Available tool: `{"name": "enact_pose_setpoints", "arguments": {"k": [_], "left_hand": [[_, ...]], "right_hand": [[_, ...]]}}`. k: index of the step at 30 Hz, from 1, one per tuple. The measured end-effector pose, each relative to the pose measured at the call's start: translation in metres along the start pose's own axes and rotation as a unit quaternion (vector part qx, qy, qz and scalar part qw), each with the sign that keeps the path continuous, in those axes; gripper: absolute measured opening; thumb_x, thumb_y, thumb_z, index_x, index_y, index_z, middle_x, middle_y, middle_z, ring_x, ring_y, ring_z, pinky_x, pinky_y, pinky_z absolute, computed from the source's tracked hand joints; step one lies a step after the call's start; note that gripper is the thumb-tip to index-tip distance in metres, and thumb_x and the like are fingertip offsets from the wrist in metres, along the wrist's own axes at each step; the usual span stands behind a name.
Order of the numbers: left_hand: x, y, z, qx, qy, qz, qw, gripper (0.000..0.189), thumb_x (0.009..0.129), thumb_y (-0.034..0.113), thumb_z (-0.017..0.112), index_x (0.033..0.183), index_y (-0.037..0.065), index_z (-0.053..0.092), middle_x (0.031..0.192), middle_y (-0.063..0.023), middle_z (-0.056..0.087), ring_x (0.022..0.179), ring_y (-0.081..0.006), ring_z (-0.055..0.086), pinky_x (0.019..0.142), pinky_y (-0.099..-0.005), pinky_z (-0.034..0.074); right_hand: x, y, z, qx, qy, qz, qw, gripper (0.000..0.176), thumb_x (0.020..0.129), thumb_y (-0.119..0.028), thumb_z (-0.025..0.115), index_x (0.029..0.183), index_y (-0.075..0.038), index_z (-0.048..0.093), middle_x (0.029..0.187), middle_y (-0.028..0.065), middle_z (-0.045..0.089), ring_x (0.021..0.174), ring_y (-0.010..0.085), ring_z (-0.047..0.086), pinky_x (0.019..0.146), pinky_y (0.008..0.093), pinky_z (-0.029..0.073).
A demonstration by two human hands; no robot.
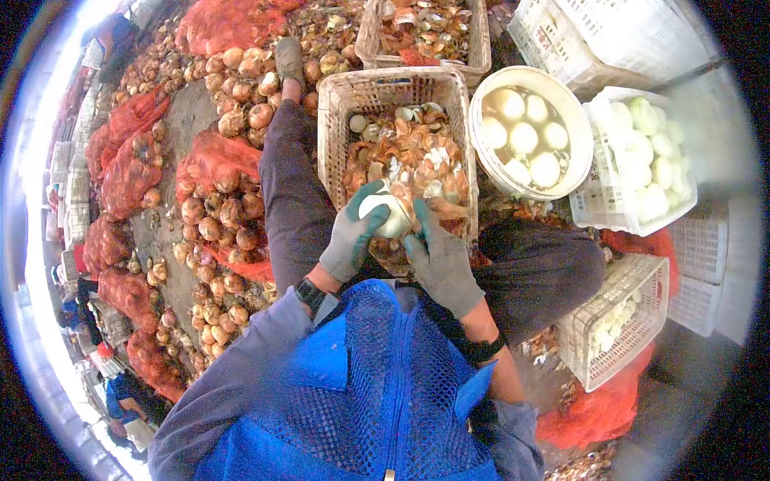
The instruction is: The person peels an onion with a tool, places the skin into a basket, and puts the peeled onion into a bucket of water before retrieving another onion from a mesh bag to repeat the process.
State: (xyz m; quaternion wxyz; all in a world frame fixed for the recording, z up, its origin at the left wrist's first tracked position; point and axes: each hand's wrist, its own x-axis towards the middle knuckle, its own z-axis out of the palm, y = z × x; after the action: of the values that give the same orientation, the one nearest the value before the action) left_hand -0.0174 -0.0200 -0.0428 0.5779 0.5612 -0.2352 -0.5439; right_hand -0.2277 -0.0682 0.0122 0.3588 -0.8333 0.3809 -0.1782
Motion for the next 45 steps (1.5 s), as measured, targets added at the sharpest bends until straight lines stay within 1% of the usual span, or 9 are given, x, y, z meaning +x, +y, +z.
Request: {"name": "enact_pose_setpoints", "arguments": {"k": [12,18,24,26,28,30,33,39,45], "left_hand": [[0.0,-0.009,0.008,0.104,-0.003,0.004,0.995,0.064,0.093,0.023,0.087,0.147,0.002,0.062,0.126,-0.0046,0.074,0.113,-0.0143,0.069,0.102,-0.0308,0.056],[-0.002,-0.003,0.012,-0.008,-0.034,-0.044,0.998,0.06,0.094,0.014,0.084,0.148,0.002,0.061,0.129,-0.0063,0.071,0.118,-0.0154,0.068,0.103,-0.0312,0.056],[-0.004,-0.008,0.008,-0.122,-0.063,-0.083,0.987,0.063,0.099,0.022,0.079,0.153,0.0,0.055,0.133,-0.0097,0.07,0.122,-0.0198,0.068,0.105,-0.0337,0.057],[-0.008,-0.002,0.006,-0.197,-0.085,-0.089,0.973,0.066,0.102,0.027,0.077,0.156,0.0,0.052,0.135,-0.0119,0.069,0.125,-0.0224,0.069,0.106,-0.0353,0.057],[-0.004,0.001,0.008,-0.183,-0.102,-0.077,0.975,0.073,0.104,0.039,0.072,0.16,0.0,0.045,0.136,-0.0174,0.07,0.123,-0.0292,0.072,0.106,-0.0408,0.059],[-0.002,0.003,0.003,-0.2,-0.11,-0.091,0.969,0.078,0.105,0.043,0.07,0.163,0.001,0.04,0.138,-0.0212,0.07,0.124,-0.0344,0.072,0.105,-0.0455,0.061],[0.001,-0.01,0.006,-0.206,-0.082,-0.072,0.973,0.076,0.105,0.04,0.071,0.162,0.0,0.041,0.139,-0.0207,0.07,0.125,-0.033,0.072,0.105,-0.0435,0.061],[-0.004,0.0,0.008,-0.157,-0.036,-0.104,0.982,0.061,0.105,0.028,0.075,0.154,-0.002,0.053,0.135,-0.0141,0.069,0.12,-0.0228,0.071,0.102,-0.0349,0.059],[-0.003,-0.006,0.008,-0.176,-0.047,-0.113,0.977,0.06,0.104,0.026,0.075,0.153,-0.001,0.054,0.136,-0.0145,0.069,0.122,-0.0237,0.07,0.103,-0.0357,0.059]], "right_hand": [[-0.002,0.021,0.014,-0.018,-0.016,0.083,0.996,0.055,0.107,-0.026,0.063,0.156,-0.004,0.053,0.119,0.0324,0.073,0.111,0.0479,0.071,0.096,0.0543,0.056],[0.013,0.011,-0.008,0.266,-0.027,0.27,0.925,0.05,0.109,-0.029,0.059,0.152,-0.005,0.061,0.104,0.029,0.075,0.1,0.0484,0.072,0.095,0.0557,0.054],[0.008,0.051,0.024,0.148,-0.042,0.26,0.953,0.049,0.109,-0.025,0.056,0.156,-0.009,0.059,0.098,0.0255,0.075,0.094,0.0428,0.074,0.09,0.0505,0.057],[-0.004,0.091,0.054,0.024,0.049,0.082,0.995,0.049,0.11,-0.026,0.057,0.154,-0.007,0.06,0.094,0.0235,0.074,0.09,0.0399,0.073,0.088,0.0486,0.057],[0.002,0.077,0.043,0.096,0.077,0.103,0.987,0.047,0.109,-0.026,0.061,0.15,-0.004,0.062,0.093,0.0189,0.074,0.084,0.0321,0.072,0.079,0.0428,0.057],[0.012,0.04,0.017,0.356,0.033,0.315,0.879,0.044,0.107,-0.024,0.066,0.144,0.0,0.065,0.094,0.0118,0.075,0.074,0.0196,0.07,0.064,0.0331,0.055],[0.017,0.026,0.006,0.401,0.037,0.405,0.821,0.043,0.107,-0.028,0.069,0.139,0.001,0.066,0.091,0.0084,0.074,0.07,0.016,0.066,0.06,0.0303,0.051],[0.007,0.025,0.022,-0.002,0.175,0.136,0.975,0.039,0.104,-0.035,0.071,0.114,0.003,0.071,0.102,0.0235,0.074,0.094,0.0419,0.072,0.085,0.0492,0.056],[0.005,0.035,0.021,0.09,0.091,0.196,0.972,0.029,0.098,-0.024,0.074,0.106,0.003,0.071,0.091,0.0188,0.072,0.087,0.0318,0.07,0.078,0.0469,0.056]]}}
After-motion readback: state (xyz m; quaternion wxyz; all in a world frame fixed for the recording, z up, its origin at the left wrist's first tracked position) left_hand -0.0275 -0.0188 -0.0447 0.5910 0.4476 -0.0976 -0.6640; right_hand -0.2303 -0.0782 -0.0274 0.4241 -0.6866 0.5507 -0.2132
